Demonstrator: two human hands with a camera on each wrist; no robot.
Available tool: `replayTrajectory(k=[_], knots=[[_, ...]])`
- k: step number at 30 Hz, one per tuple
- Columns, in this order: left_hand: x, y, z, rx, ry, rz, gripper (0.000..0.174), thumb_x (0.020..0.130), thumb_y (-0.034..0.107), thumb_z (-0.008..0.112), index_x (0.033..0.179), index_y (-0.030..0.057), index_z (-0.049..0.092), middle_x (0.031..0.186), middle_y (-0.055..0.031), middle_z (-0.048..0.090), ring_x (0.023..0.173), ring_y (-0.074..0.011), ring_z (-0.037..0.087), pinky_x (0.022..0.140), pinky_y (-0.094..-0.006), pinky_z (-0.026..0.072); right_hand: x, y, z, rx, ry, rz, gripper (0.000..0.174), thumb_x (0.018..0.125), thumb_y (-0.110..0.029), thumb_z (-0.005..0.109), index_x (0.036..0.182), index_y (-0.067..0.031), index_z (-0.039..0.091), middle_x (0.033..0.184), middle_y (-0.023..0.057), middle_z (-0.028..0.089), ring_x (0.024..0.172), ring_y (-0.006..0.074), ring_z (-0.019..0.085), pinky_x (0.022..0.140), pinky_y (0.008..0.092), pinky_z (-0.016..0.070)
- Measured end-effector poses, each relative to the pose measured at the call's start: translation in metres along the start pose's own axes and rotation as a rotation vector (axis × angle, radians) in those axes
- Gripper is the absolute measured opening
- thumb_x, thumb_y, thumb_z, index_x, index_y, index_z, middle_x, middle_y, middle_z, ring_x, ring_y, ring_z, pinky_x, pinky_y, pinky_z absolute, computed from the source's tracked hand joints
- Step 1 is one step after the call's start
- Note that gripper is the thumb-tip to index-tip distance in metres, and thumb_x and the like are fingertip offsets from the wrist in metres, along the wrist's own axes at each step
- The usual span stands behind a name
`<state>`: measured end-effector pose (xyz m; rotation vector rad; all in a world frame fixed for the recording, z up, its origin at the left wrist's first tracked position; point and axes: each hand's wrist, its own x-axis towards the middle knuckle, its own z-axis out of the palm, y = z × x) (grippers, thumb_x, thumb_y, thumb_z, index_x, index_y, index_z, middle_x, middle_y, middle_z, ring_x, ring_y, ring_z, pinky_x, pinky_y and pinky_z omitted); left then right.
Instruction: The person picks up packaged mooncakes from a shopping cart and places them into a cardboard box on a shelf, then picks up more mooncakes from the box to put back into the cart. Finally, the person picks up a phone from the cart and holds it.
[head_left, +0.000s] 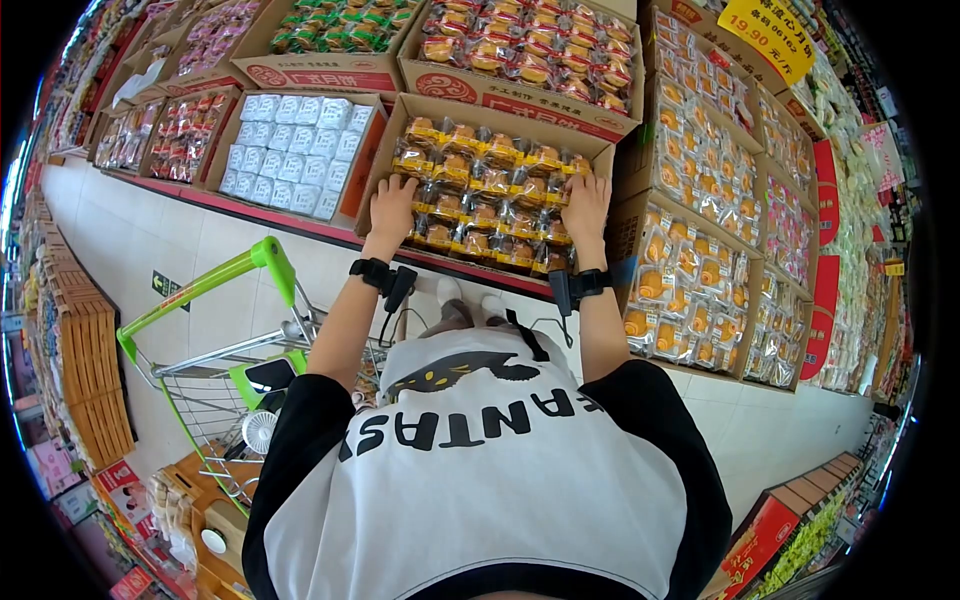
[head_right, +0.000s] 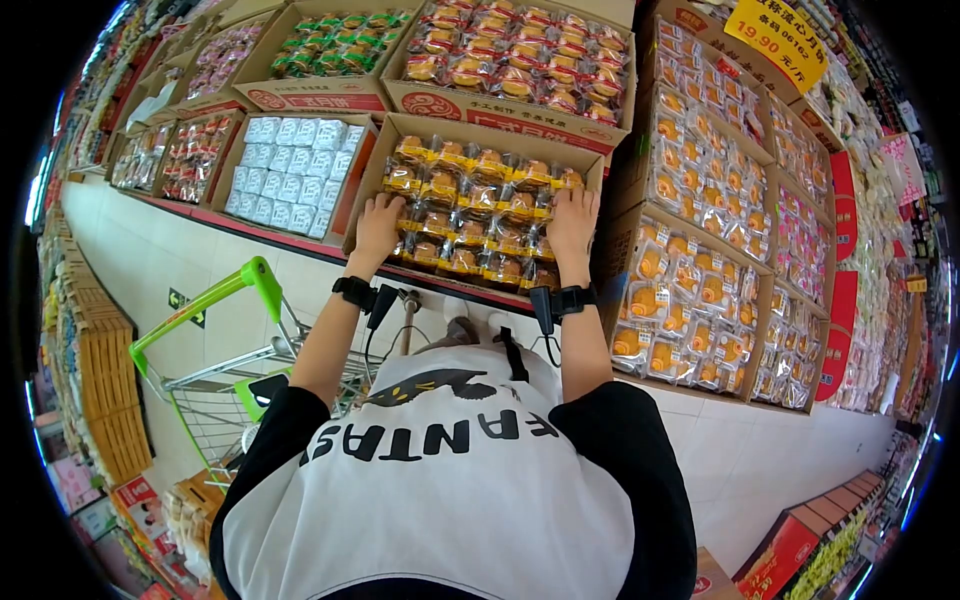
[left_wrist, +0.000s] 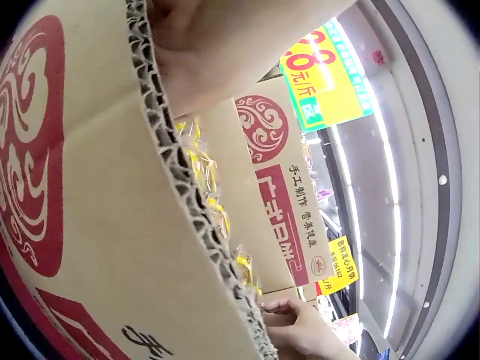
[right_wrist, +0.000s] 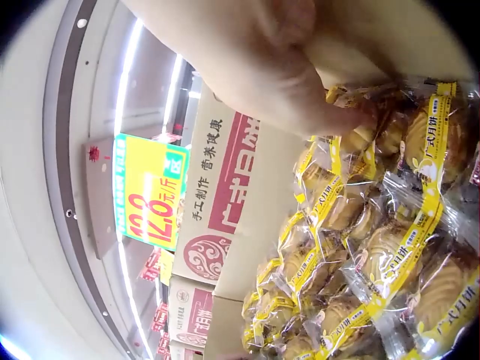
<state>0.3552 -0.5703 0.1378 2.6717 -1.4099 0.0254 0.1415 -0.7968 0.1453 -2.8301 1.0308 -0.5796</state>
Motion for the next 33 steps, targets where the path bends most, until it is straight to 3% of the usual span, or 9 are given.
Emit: replayTrajectory(k=[7,9,15,22,24,28,30,32,33], knots=[[-0.024,0.009,-0.014,-0.224,0.049,-0.063,0.049,0.063,-0.002,0.058,0.108,0.0094,0.044,0.104,-0.0191,0.042,0.087,-0.0369,0.05,0.07,-0.0427,0.0458,-0.001,0.001,0.001,0.035,-0.03,-0.004,0.012,0.056,0.002,0.057,0.062,-0.0075,0.054,0.077,0.0117,0.051,0.088,0.0284,0.045,0.095,0.0394,0.0245],[-0.029,0.015,-0.014,-0.286,-0.089,-0.155,0.052,0.064,0.004,0.06,0.113,0.0083,0.043,0.108,-0.0217,0.041,0.081,-0.038,0.054,0.067,-0.042,0.0476,-0.001,0.002,0.004,0.031,-0.028,0.0,0.012,0.056,0.002,0.057,0.061,-0.0077,0.054,0.076,0.0116,0.051,0.088,0.0284,0.045,0.096,0.0392,0.024],[-0.034,0.013,-0.002,-0.257,-0.148,-0.13,0.064,0.069,0.014,0.059,0.128,0.0127,0.034,0.12,-0.0274,0.034,0.077,-0.0388,0.057,0.066,-0.0413,0.0487,-0.001,0.005,0.009,0.008,-0.024,-0.001,0.012,0.055,0.001,0.058,0.061,-0.0087,0.056,0.074,0.0114,0.053,0.087,0.0277,0.047,0.097,0.0382,0.0232],[-0.032,0.018,-0.004,-0.184,-0.19,-0.204,0.061,0.068,0.024,0.063,0.123,0.0121,0.04,0.123,-0.0263,0.033,0.081,-0.0338,0.058,0.067,-0.0401,0.049,0.0,0.004,0.008,-0.027,-0.073,0.021,0.013,0.056,0.001,0.06,0.062,-0.0104,0.058,0.077,0.0095,0.057,0.084,0.0261,0.052,0.098,0.0382,0.0227],[-0.033,0.018,-0.001,-0.141,-0.146,-0.18,0.06,0.067,0.024,0.063,0.122,0.0124,0.041,0.121,-0.0237,0.036,0.092,-0.033,0.054,0.073,-0.0409,0.0469,0.0,0.006,0.008,-0.023,-0.078,0.006,0.013,0.056,0.0,0.06,0.064,-0.0106,0.059,0.077,0.0095,0.058,0.083,0.0258,0.053,0.098,0.0384,0.0232],[-0.039,0.023,-0.017,-0.06,0.0,-0.176,0.051,0.072,0.013,0.058,0.12,0.013,0.043,0.121,-0.0199,0.038,0.089,-0.0326,0.055,0.074,-0.0381,0.047,0.004,0.004,0.002,0.007,-0.12,-0.001,0.012,0.059,-0.005,0.061,0.069,-0.0112,0.06,0.077,0.0078,0.059,0.082,0.0244,0.054,0.097,0.0377,0.0248],[-0.05,0.031,-0.048,-0.373,0.362,-0.067,0.04,0.076,0.007,0.053,0.115,0.0112,0.046,0.117,-0.0163,0.043,0.088,-0.031,0.056,0.075,-0.0365,0.0457,0.01,-0.002,-0.001,0.011,-0.077,0.013,0.01,0.065,-0.011,0.061,0.075,-0.0116,0.061,0.078,0.005,0.061,0.082,0.0227,0.056,0.09,0.0386,0.0293],[-0.072,0.043,-0.1,-0.553,0.403,-0.192,0.033,0.076,-0.001,0.05,0.108,0.0082,0.05,0.107,-0.013,0.05,0.086,-0.0294,0.056,0.072,-0.0342,0.0453,0.021,-0.021,-0.026,0.144,-0.121,0.068,0.011,0.065,-0.01,0.06,0.076,-0.0098,0.061,0.079,0.0097,0.059,0.085,0.0259,0.054,0.082,0.0382,0.0371],[-0.087,0.044,-0.119,-0.569,0.556,-0.206,0.03,0.073,-0.002,0.052,0.102,0.0067,0.052,0.1,-0.012,0.052,0.083,-0.0281,0.055,0.069,-0.0328,0.0454,0.027,-0.024,-0.029,0.22,-0.105,0.019,0.011,0.066,-0.01,0.06,0.078,-0.009,0.061,0.079,0.0102,0.058,0.083,0.0267,0.055,0.078,0.0371,0.0396]])
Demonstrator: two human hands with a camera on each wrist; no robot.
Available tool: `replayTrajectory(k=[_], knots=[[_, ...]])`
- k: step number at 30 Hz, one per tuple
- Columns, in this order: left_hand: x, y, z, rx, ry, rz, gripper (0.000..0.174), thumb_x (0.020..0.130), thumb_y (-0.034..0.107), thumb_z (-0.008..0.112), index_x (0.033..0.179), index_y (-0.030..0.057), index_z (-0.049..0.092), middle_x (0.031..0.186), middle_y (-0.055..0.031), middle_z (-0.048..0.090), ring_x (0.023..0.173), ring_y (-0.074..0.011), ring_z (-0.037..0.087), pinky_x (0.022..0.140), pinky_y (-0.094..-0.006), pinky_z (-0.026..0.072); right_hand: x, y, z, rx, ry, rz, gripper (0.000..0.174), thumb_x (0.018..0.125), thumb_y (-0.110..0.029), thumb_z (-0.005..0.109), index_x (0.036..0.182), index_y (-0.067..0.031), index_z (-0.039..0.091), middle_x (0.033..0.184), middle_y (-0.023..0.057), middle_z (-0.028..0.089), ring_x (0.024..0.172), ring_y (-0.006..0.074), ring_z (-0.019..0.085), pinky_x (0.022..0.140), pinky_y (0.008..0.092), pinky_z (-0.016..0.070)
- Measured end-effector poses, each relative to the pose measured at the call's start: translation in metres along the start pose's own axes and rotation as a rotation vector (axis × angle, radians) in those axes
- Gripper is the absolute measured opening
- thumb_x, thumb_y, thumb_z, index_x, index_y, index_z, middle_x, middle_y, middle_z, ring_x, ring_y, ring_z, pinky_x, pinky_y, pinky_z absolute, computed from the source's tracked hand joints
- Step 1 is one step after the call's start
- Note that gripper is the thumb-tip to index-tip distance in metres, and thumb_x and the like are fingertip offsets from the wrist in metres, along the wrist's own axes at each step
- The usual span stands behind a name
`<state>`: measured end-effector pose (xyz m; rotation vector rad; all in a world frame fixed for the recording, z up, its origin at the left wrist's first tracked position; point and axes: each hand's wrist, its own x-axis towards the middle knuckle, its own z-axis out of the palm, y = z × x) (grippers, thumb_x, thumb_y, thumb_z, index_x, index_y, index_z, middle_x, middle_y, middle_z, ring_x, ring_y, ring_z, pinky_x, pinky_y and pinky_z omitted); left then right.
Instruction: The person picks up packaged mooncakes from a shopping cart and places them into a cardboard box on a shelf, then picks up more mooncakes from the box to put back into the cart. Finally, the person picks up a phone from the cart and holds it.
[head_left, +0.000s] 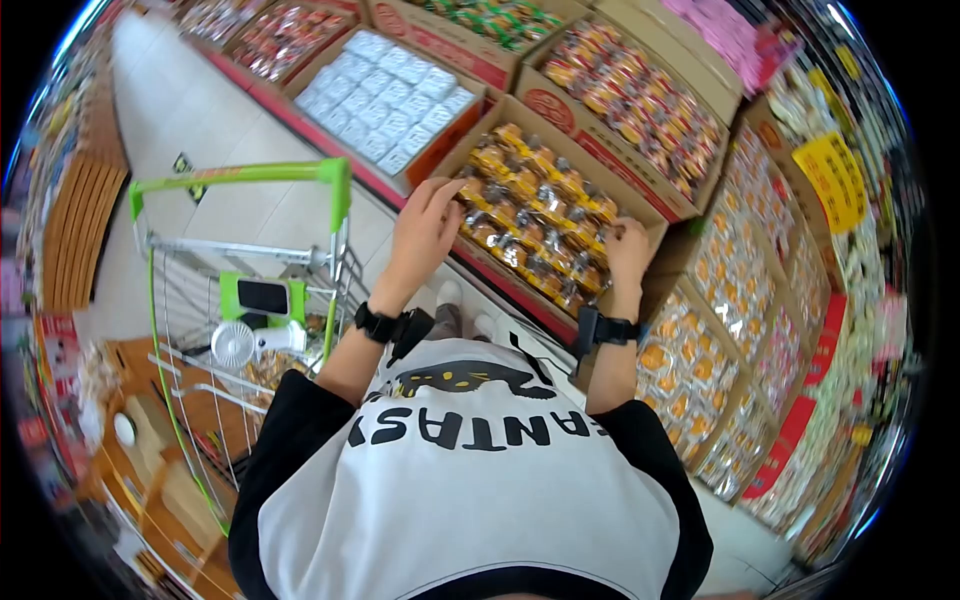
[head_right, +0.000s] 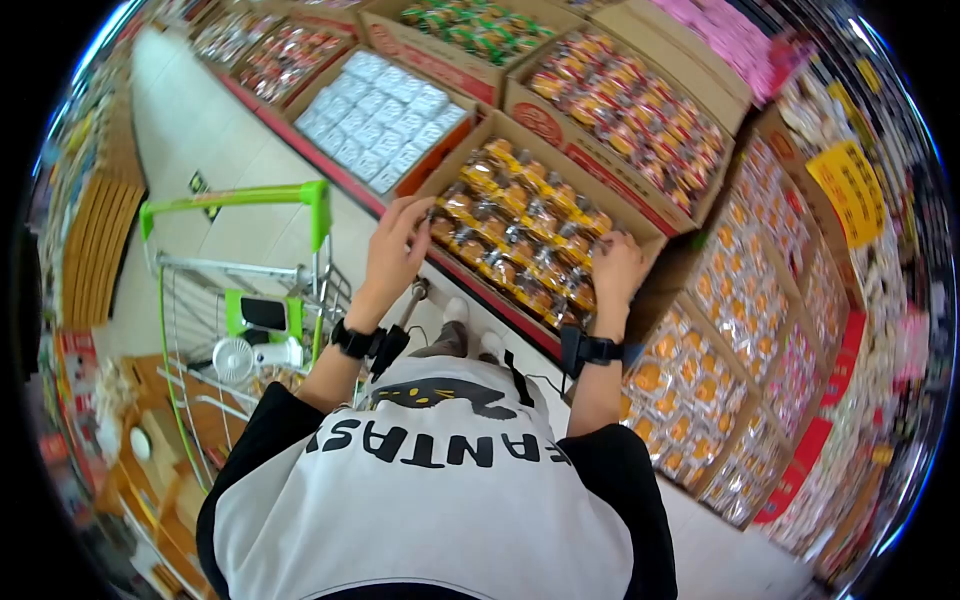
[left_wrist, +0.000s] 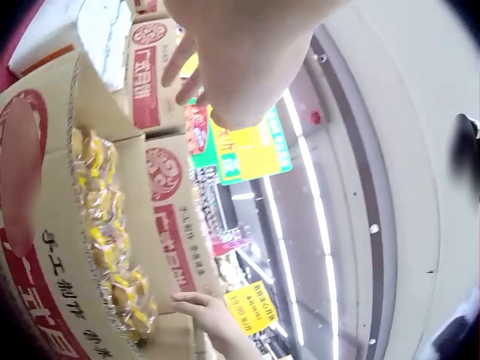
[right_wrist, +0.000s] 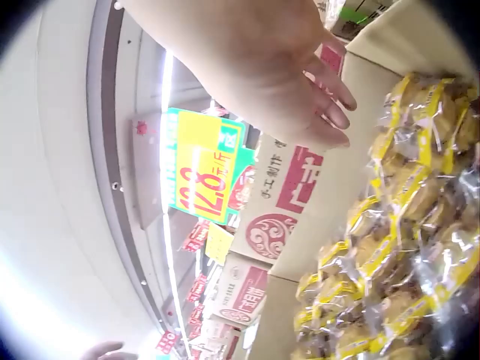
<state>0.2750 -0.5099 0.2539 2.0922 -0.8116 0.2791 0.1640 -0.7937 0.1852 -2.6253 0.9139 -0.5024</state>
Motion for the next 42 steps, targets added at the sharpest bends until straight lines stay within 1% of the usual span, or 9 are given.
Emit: replayTrajectory(k=[4,7,10,12,15,17,23,26,42], knots=[[-0.022,0.003,-0.075,0.067,0.515,-0.011,0.017,0.071,-0.009,0.052,0.085,0.0005,0.053,0.082,-0.0115,0.053,0.064,-0.0209,0.052,0.058,-0.0286,0.0431,0.026,-0.02,0.001,0.415,-0.019,-0.156,0.012,0.073,-0.006,0.058,0.084,-0.0011,0.058,0.078,0.0122,0.059,0.075,0.023,0.058,0.069,0.0306,0.045],[-0.044,-0.02,-0.119,0.184,0.633,-0.521,0.011,0.078,0.003,0.048,0.089,0.002,0.048,0.079,-0.0116,0.051,0.062,-0.0229,0.051,0.056,-0.0326,0.0408,0.037,-0.054,0.002,0.592,-0.107,-0.178,0.011,0.075,-0.004,0.057,0.086,-0.0004,0.058,0.079,0.01,0.06,0.075,0.0177,0.059,0.069,0.0269,0.0447],[-0.081,-0.075,-0.143,0.544,0.516,-0.603,0.014,0.079,0.01,0.046,0.092,0.0026,0.047,0.082,-0.0143,0.053,0.069,-0.0305,0.055,0.06,-0.0401,0.0428,0.043,-0.082,0.003,0.713,-0.191,-0.189,0.011,0.077,-0.003,0.056,0.088,-0.0006,0.058,0.081,0.0079,0.06,0.077,0.0141,0.058,0.07,0.025,0.0444],[-0.094,-0.1,-0.15,0.71,0.03,-1.074,0.022,0.077,0.015,0.046,0.096,0.003,0.051,0.095,-0.0193,0.055,0.083,-0.0364,0.056,0.069,-0.0437,0.0449,0.045,-0.093,0.003,0.706,-0.225,-0.258,0.012,0.078,-0.003,0.055,0.09,-0.0006,0.057,0.084,0.0072,0.06,0.08,0.014,0.058,0.073,0.0245,0.0442],[-0.115,-0.153,-0.148,0.524,-0.282,-1.296,0.03,0.076,0.017,0.046,0.101,0.0014,0.053,0.113,-0.0243,0.048,0.081,-0.0355,0.06,0.072,-0.0394,0.0481,0.042,-0.109,-0.008,0.713,-0.259,-0.304,0.012,0.079,-0.004,0.055,0.091,-0.0006,0.057,0.086,0.0072,0.06,0.081,0.0143,0.058,0.074,0.0242,0.0439],[-0.127,-0.176,-0.139,0.352,-0.239,-1.428,0.033,0.077,0.017,0.046,0.102,-0.0012,0.055,0.116,-0.024,0.048,0.068,-0.0333,0.063,0.071,-0.0367,0.0494,0.044,-0.105,-0.007,0.715,-0.297,-0.328,0.013,0.08,-0.005,0.055,0.092,-0.0008,0.056,0.087,0.0075,0.059,0.082,0.0144,0.057,0.074,0.0242,0.0437],[-0.143,-0.196,-0.136,0.101,-0.371,-1.422,0.032,0.077,0.017,0.045,0.092,-0.0091,0.056,0.101,-0.0337,0.051,0.055,-0.0259,0.063,0.048,-0.0348,0.0504,0.043,-0.091,-0.004,0.744,-0.39,-0.261,0.015,0.08,-0.006,0.055,0.094,-0.0021,0.056,0.091,0.0063,0.059,0.085,0.0143,0.056,0.076,0.0251,0.0425],[-0.143,-0.19,-0.135,0.208,-0.188,-1.367,0.028,0.076,0.016,0.044,0.082,-0.0102,0.055,0.068,-0.0229,0.06,0.047,-0.0225,0.06,0.043,-0.0328,0.0486,0.041,-0.093,-0.007,0.738,-0.404,-0.238,0.015,0.081,-0.007,0.055,0.095,-0.0021,0.057,0.091,0.0061,0.059,0.086,0.0143,0.055,0.076,0.0253,0.0419],[-0.136,-0.128,-0.148,0.108,-0.189,-1.195,0.028,0.078,0.021,0.049,0.09,-0.0046,0.052,0.066,-0.0154,0.059,0.05,-0.0222,0.059,0.047,-0.0332,0.0468,0.042,-0.094,-0.005,0.712,-0.419,-0.301,0.016,0.081,-0.005,0.053,0.097,-0.0014,0.056,0.09,0.0055,0.059,0.083,0.0132,0.055,0.075,0.0243,0.0418]])
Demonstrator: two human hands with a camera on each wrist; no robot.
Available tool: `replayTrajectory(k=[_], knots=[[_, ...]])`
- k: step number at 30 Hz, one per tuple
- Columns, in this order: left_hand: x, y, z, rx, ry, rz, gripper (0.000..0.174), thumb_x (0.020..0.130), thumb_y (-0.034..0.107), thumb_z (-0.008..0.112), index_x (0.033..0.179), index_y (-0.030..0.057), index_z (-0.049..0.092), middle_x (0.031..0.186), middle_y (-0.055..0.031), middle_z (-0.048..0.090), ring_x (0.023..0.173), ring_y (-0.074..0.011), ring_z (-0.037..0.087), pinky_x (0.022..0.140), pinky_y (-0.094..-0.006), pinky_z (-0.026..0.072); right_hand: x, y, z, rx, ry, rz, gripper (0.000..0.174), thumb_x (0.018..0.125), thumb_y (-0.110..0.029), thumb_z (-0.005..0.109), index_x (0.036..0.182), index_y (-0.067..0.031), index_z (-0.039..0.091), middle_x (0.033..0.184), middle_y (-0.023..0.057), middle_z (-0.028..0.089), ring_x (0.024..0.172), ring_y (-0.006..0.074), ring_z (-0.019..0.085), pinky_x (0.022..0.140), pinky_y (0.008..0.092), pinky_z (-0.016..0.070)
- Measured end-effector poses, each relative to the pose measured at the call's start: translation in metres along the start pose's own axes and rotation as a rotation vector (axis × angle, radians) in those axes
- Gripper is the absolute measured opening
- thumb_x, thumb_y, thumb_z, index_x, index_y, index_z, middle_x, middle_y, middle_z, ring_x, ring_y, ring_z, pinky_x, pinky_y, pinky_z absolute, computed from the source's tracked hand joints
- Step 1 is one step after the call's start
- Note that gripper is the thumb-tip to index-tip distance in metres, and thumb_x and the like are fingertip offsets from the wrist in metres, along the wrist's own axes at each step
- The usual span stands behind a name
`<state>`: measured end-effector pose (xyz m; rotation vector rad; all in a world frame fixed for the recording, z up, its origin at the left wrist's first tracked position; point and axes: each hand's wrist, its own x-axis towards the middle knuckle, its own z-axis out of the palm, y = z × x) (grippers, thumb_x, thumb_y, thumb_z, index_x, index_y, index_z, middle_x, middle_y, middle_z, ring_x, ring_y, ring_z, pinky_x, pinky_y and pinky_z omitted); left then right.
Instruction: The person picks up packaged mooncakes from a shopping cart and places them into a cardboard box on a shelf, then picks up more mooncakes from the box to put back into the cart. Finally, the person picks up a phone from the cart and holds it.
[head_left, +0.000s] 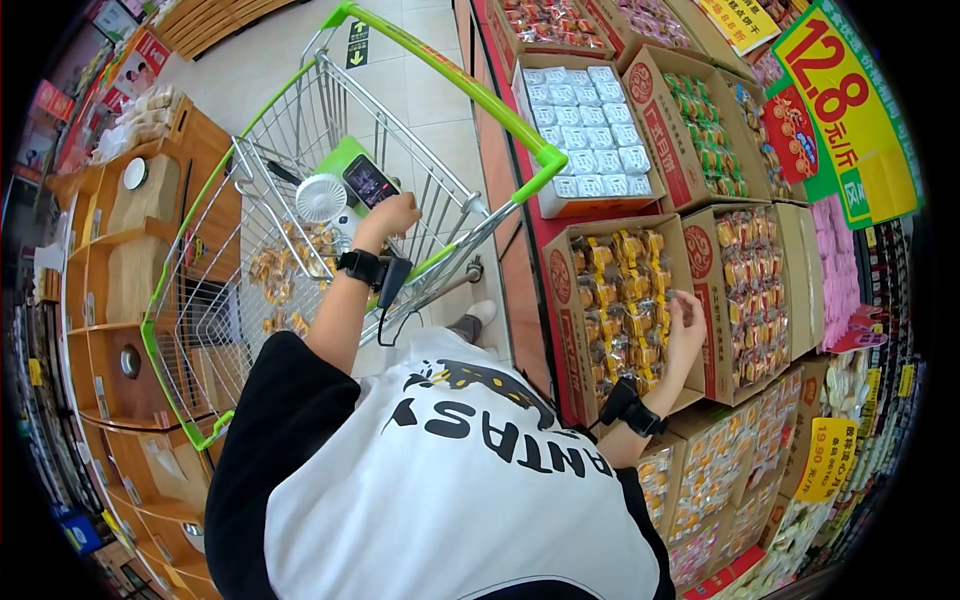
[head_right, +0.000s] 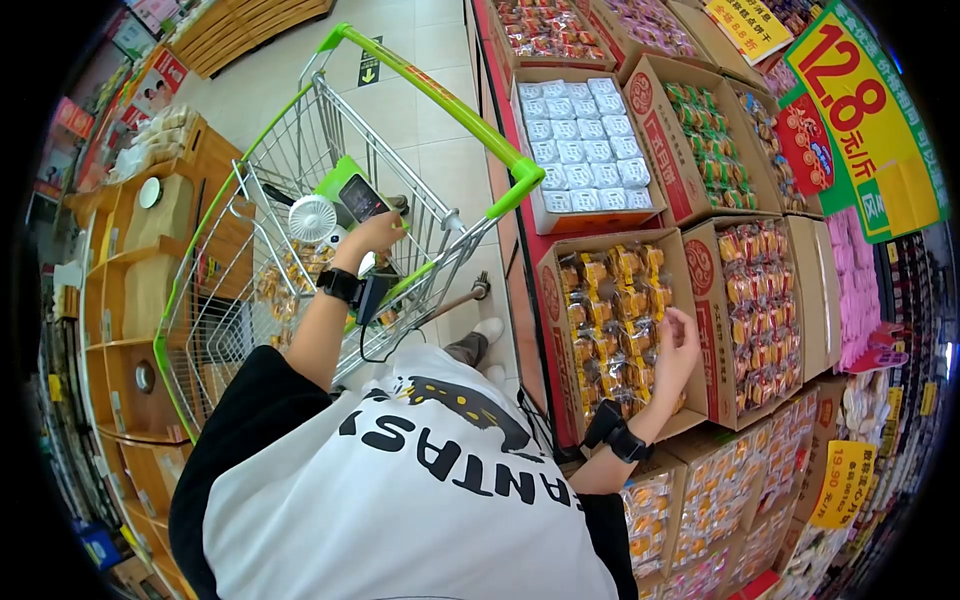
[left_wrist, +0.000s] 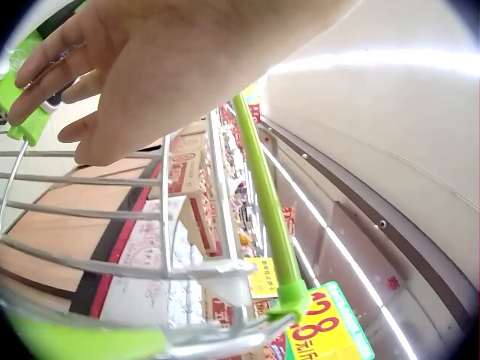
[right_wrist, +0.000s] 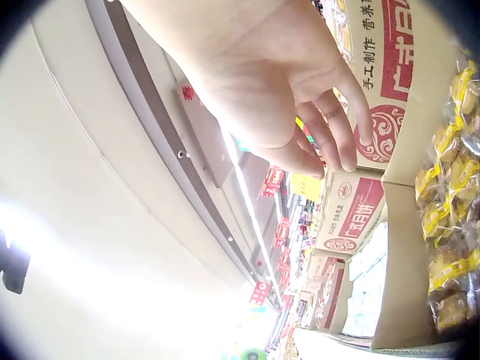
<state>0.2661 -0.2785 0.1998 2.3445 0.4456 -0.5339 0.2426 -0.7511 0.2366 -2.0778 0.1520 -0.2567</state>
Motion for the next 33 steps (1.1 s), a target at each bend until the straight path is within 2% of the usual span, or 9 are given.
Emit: replayTrajectory(k=[3,5,7,8,18,24,29,30,33], knots=[[-0.032,0.023,-0.005,0.029,-0.037,0.073,0.025,0.079,0.02,0.048,0.09,-0.0023,0.052,0.065,-0.015,0.058,0.051,-0.0225,0.058,0.051,-0.0342,0.0464,-0.001,-0.002,0.003,-0.022,-0.014,-0.026,0.016,0.082,-0.006,0.053,0.097,-0.0009,0.056,0.084,0.0046,0.059,0.074,0.0114,0.055,0.068,0.0233,0.0424],[-0.044,0.025,0.001,0.097,-0.026,0.099,0.025,0.079,0.021,0.047,0.091,-0.0007,0.053,0.072,-0.0169,0.06,0.06,-0.0263,0.06,0.058,-0.0363,0.047,-0.002,-0.008,0.006,0.05,-0.019,0.019,0.016,0.082,-0.008,0.054,0.097,-0.0005,0.056,0.08,0.004,0.058,0.066,0.0093,0.054,0.062,0.0218,0.042],[-0.058,0.029,0.009,0.331,0.175,0.31,0.029,0.08,0.029,0.05,0.093,0.0034,0.053,0.076,-0.0156,0.059,0.073,-0.0305,0.058,0.066,-0.0384,0.0455,-0.002,-0.012,0.008,0.059,-0.025,0.012,0.016,0.083,-0.008,0.054,0.097,-0.0004,0.055,0.079,0.0039,0.057,0.064,0.0087,0.053,0.059,0.021,0.0417],[-0.065,0.033,0.01,0.312,0.092,0.254,0.028,0.08,0.029,0.05,0.094,0.0047,0.053,0.083,-0.0157,0.059,0.081,-0.0336,0.056,0.071,-0.0404,0.0437,-0.002,-0.014,0.009,0.069,-0.029,0.008,0.017,0.083,-0.008,0.053,0.098,-0.0003,0.055,0.078,0.0038,0.057,0.062,0.0081,0.053,0.057,0.0202,0.0414],[-0.099,0.028,0.027,0.348,0.009,0.237,0.031,0.082,0.032,0.049,0.099,0.0053,0.052,0.088,-0.0159,0.058,0.084,-0.0333,0.055,0.071,-0.0413,0.0436,-0.013,-0.064,0.011,0.159,-0.098,-0.011,0.015,0.083,-0.006,0.053,0.097,-0.0001,0.054,0.078,0.0031,0.055,0.063,0.0068,0.051,0.057,0.0186,0.0407],[-0.124,0.004,0.022,0.327,0.1,0.347,0.04,0.081,0.031,0.053,0.111,0.0065,0.047,0.1,-0.0176,0.055,0.088,-0.032,0.055,0.074,-0.0389,0.0437,-0.042,-0.162,-0.001,0.262,-0.155,-0.27,0.012,0.08,-0.001,0.054,0.091,-0.0006,0.056,0.082,0.0045,0.057,0.072,0.0099,0.05,0.065,0.0217,0.0399],[-0.167,-0.021,0.002,0.172,0.022,0.349,0.043,0.078,0.029,0.057,0.113,0.0066,0.046,0.1,-0.0169,0.054,0.087,-0.0294,0.055,0.074,-0.0358,0.0444,-0.073,-0.233,-0.013,0.467,-0.32,-1.114,0.012,0.068,0.001,0.062,0.078,-0.0026,0.059,0.078,0.0065,0.058,0.065,0.0173,0.052,0.055,0.026,0.0398],[-0.173,-0.032,-0.002,0.17,-0.049,0.261,0.047,0.075,0.031,0.061,0.113,0.0068,0.046,0.1,-0.0161,0.055,0.087,-0.0288,0.056,0.072,-0.0352,0.0448,-0.077,-0.244,-0.018,0.46,-0.409,-1.277,0.012,0.067,0.0,0.064,0.077,-0.003,0.06,0.076,0.0058,0.059,0.062,0.0177,0.052,0.052,0.0262,0.0396],[-0.195,-0.064,-0.019,0.386,-0.235,-0.063,0.051,0.065,0.028,0.069,0.106,0.0042,0.052,0.094,-0.0172,0.058,0.089,-0.0299,0.056,0.072,-0.0344,0.0437,-0.106,-0.252,-0.019,0.635,-0.35,-1.339,0.01,0.068,-0.005,0.065,0.077,-0.004,0.062,0.076,0.0054,0.059,0.056,0.0186,0.051,0.051,0.0277,0.0411]])
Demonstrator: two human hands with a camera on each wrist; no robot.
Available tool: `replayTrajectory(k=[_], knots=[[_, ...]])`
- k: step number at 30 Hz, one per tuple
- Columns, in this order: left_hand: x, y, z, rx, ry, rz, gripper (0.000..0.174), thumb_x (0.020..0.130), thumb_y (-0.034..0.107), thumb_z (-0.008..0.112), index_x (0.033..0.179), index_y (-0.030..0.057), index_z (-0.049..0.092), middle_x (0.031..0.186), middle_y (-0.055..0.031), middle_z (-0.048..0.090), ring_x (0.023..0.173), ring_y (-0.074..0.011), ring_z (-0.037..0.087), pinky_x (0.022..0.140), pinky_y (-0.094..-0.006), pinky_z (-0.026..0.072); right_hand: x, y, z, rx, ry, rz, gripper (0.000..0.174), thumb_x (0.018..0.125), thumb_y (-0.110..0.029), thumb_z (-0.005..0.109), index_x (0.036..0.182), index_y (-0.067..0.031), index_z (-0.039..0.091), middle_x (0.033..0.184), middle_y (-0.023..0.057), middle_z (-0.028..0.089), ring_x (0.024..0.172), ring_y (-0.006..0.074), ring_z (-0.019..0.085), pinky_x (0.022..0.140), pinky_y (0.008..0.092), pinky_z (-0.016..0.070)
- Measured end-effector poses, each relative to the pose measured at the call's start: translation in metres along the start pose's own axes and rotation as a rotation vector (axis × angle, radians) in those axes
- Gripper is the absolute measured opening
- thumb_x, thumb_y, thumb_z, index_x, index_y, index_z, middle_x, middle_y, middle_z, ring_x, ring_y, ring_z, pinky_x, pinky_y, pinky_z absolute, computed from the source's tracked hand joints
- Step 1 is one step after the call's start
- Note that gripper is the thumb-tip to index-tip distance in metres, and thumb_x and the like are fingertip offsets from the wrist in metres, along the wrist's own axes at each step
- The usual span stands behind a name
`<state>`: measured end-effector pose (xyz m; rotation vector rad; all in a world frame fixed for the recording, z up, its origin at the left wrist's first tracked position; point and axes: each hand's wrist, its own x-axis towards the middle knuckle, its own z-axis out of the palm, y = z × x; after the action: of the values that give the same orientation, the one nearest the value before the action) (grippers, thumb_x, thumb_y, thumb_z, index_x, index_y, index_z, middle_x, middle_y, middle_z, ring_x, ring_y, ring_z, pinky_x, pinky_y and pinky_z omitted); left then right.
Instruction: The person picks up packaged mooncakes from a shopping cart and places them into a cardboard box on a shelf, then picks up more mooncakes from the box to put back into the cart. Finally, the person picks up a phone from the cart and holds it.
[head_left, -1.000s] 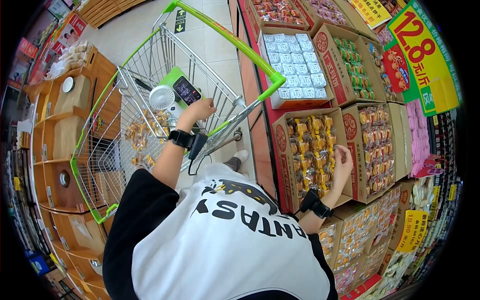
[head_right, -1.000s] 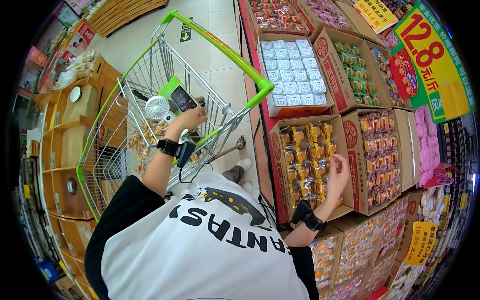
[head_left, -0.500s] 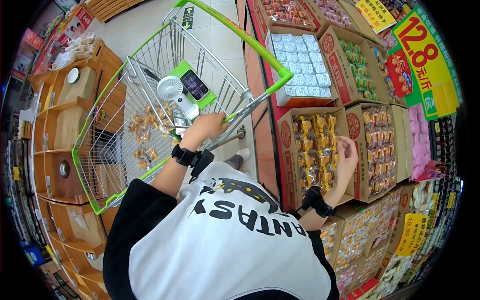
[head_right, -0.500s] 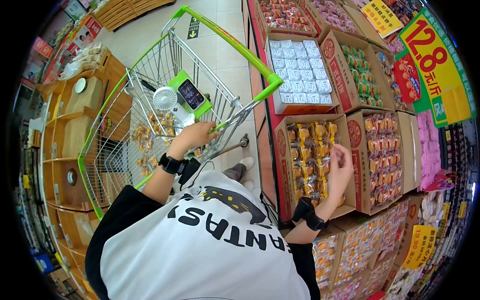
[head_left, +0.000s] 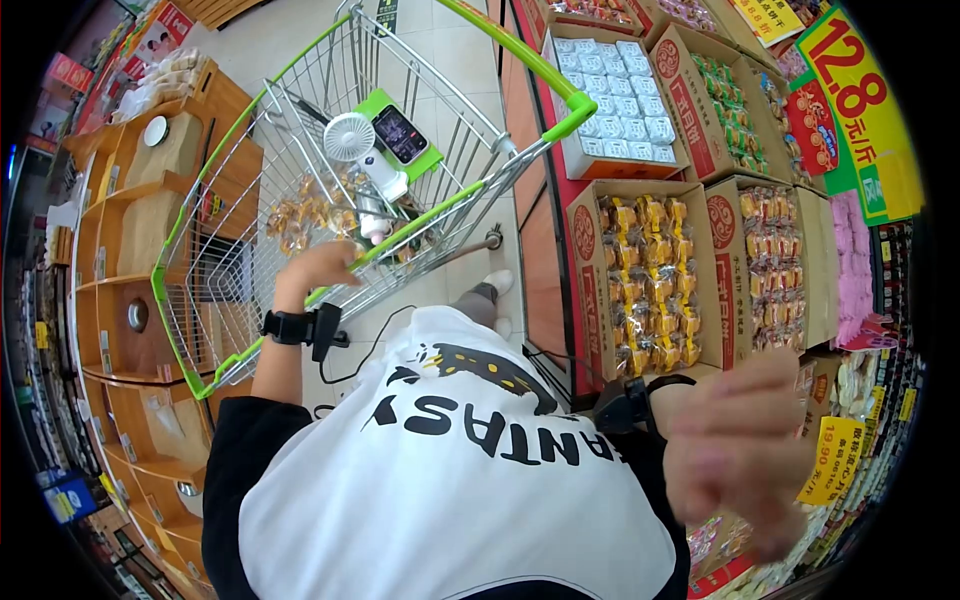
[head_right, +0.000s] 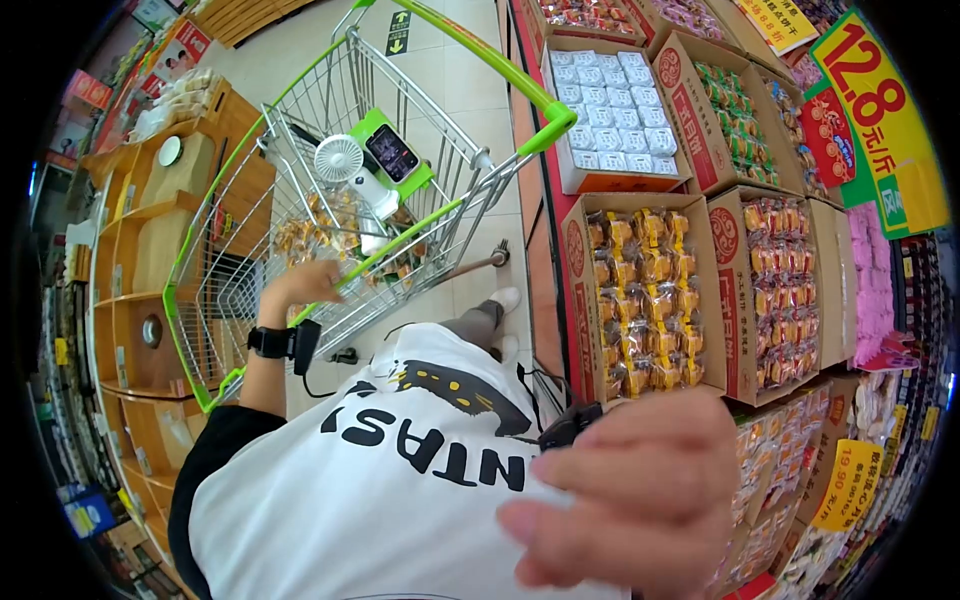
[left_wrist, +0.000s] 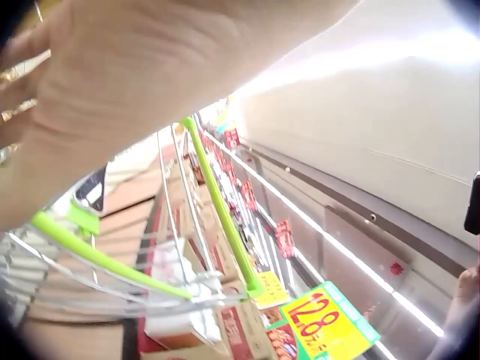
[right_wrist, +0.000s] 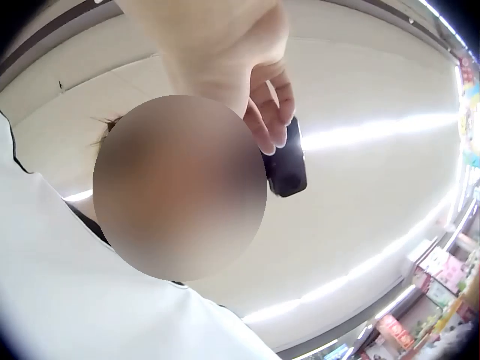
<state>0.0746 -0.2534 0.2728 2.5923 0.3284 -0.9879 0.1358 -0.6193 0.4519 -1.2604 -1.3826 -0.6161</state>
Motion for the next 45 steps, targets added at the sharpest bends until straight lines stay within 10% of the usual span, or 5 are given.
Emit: replayTrajectory(k=[2,5,14,27,45], knots=[[-0.011,-0.025,0.008,0.075,-0.117,-0.216,0.049,0.061,0.032,0.072,0.099,0.0041,0.058,0.094,-0.0167,0.059,0.086,-0.0304,0.057,0.072,-0.0348,0.0445,-0.006,-0.015,0.008,-0.238,0.11,-0.038,0.032,0.087,-0.024,0.047,0.118,-0.029,0.04,0.084,-0.0029,0.048,0.056,0.0097,0.048,0.055,0.0283,0.0316],[-0.016,-0.063,0.044,0.038,0.06,-0.239,0.043,0.064,0.034,0.069,0.094,0.0052,0.061,0.091,-0.017,0.061,0.083,-0.0299,0.058,0.071,-0.0356,0.0447,0.006,-0.028,0.03,-0.147,0.211,-0.003,0.047,0.085,-0.005,0.045,0.127,-0.0196,0.028,0.082,0.0056,0.05,0.054,0.0204,0.05,0.051,0.0342,0.039],[0.001,-0.075,0.093,-0.261,0.429,-0.098,0.03,0.071,0.027,0.061,0.091,0.0039,0.062,0.09,-0.0176,0.059,0.084,-0.0302,0.056,0.074,-0.0362,0.0424,-0.016,-0.041,0.004,-0.319,0.235,-0.047,0.034,0.088,-0.027,0.044,0.121,-0.0309,0.038,0.084,-0.0075,0.045,0.054,0.0029,0.046,0.057,0.0254,0.0301],[0.015,-0.097,0.098,-0.332,0.302,-0.129,0.043,0.071,0.04,0.063,0.084,-0.0003,0.063,0.071,-0.016,0.062,0.066,-0.0252,0.059,0.064,-0.0354,0.0445,0.016,-0.051,0.018,-0.24,0.477,-0.288,0.047,0.084,-0.006,0.046,0.125,-0.023,0.031,0.078,0.0048,0.051,0.051,0.0182,0.049,0.051,0.0321,0.0377],[0.013,-0.088,0.082,-0.502,0.109,0.101,0.041,0.074,0.038,0.063,0.103,0.0089,0.061,0.097,-0.0113,0.062,0.087,-0.0213,0.059,0.077,-0.0321,0.0445,0.063,0.054,0.173,0.175,-0.219,-0.067,0.033,0.067,-0.008,0.058,0.1,-0.0029,0.054,0.078,0.007,0.055,0.067,0.019,0.053,0.06,0.0268,0.0418]])
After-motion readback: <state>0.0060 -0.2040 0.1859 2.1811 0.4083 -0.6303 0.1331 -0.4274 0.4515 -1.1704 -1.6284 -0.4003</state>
